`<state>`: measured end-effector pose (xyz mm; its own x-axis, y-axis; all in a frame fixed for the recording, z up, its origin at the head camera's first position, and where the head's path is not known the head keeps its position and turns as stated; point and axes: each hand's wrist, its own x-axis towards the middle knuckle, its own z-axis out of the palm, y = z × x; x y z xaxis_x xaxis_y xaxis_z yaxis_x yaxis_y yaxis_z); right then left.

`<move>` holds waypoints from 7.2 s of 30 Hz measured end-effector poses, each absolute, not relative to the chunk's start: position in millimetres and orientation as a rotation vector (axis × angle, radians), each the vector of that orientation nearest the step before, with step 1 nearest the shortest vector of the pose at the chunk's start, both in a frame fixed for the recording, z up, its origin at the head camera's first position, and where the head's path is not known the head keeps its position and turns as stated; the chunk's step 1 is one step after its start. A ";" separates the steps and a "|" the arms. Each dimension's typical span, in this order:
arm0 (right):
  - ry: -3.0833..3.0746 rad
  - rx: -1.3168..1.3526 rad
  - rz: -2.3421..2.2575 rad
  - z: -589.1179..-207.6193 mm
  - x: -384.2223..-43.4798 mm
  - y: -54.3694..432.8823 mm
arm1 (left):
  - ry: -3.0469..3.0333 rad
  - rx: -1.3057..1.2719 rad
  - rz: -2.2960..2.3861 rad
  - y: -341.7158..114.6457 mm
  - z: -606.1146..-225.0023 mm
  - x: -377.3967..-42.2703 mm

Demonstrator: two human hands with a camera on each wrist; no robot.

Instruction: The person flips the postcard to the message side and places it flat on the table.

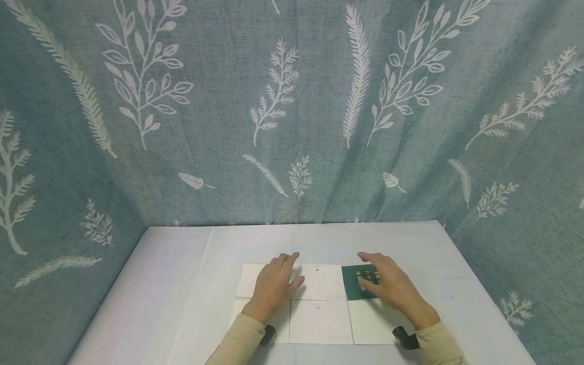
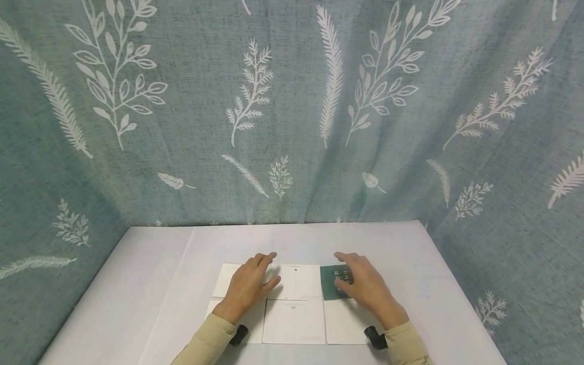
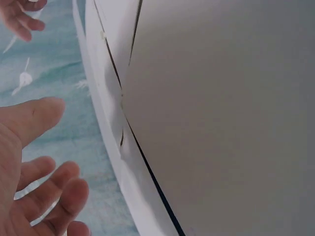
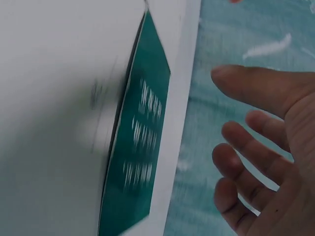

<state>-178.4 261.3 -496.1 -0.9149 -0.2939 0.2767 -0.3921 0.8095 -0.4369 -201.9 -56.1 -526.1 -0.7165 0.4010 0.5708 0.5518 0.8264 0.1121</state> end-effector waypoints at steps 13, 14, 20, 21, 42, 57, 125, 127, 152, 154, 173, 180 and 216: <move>-2.982 0.338 0.738 -499.5 -187.1 310.8 | -2.496 -0.706 -0.350 -52.3 -525.9 -199.1; -3.011 0.313 0.734 -500.3 -188.2 312.6 | -2.502 -0.705 -0.350 -52.0 -526.1 -199.0; -3.133 0.215 0.684 -509.3 -195.0 318.8 | -2.523 -0.705 -0.372 -50.6 -525.5 -198.1; -3.141 0.207 0.684 -510.8 -195.6 319.3 | -2.522 -0.709 -0.373 -50.4 -525.2 -197.9; -3.139 0.090 0.891 -503.6 -194.0 326.6 | -2.629 -0.795 -0.258 -51.3 -530.5 -194.1; -2.971 0.043 1.251 -510.3 -185.9 355.4 | -2.655 -0.755 -0.616 -44.7 -527.9 -199.4; -2.745 0.315 1.626 -480.7 -169.3 276.7 | -2.669 -0.519 -1.383 -34.8 -489.2 -184.1; -2.744 0.328 1.633 -480.0 -168.8 273.4 | -2.672 -0.506 -1.388 -38.9 -486.5 -183.0; -2.788 0.529 1.530 -493.9 -166.6 226.7 | -2.744 -0.374 -1.343 -88.1 -498.1 -168.2; -2.804 0.552 1.508 -496.7 -165.9 224.6 | -2.759 -0.373 -1.331 -90.8 -504.0 -166.8; -2.771 0.507 1.565 -504.7 -162.6 221.8 | -2.768 -0.414 -1.349 -96.2 -509.6 -162.5; -2.776 0.502 1.658 -503.0 -159.4 221.4 | -2.739 -0.412 -1.410 -97.6 -509.2 -160.9; -2.703 0.506 1.673 -508.4 -155.0 227.2 | -2.701 -0.488 -1.451 -94.0 -510.4 -155.8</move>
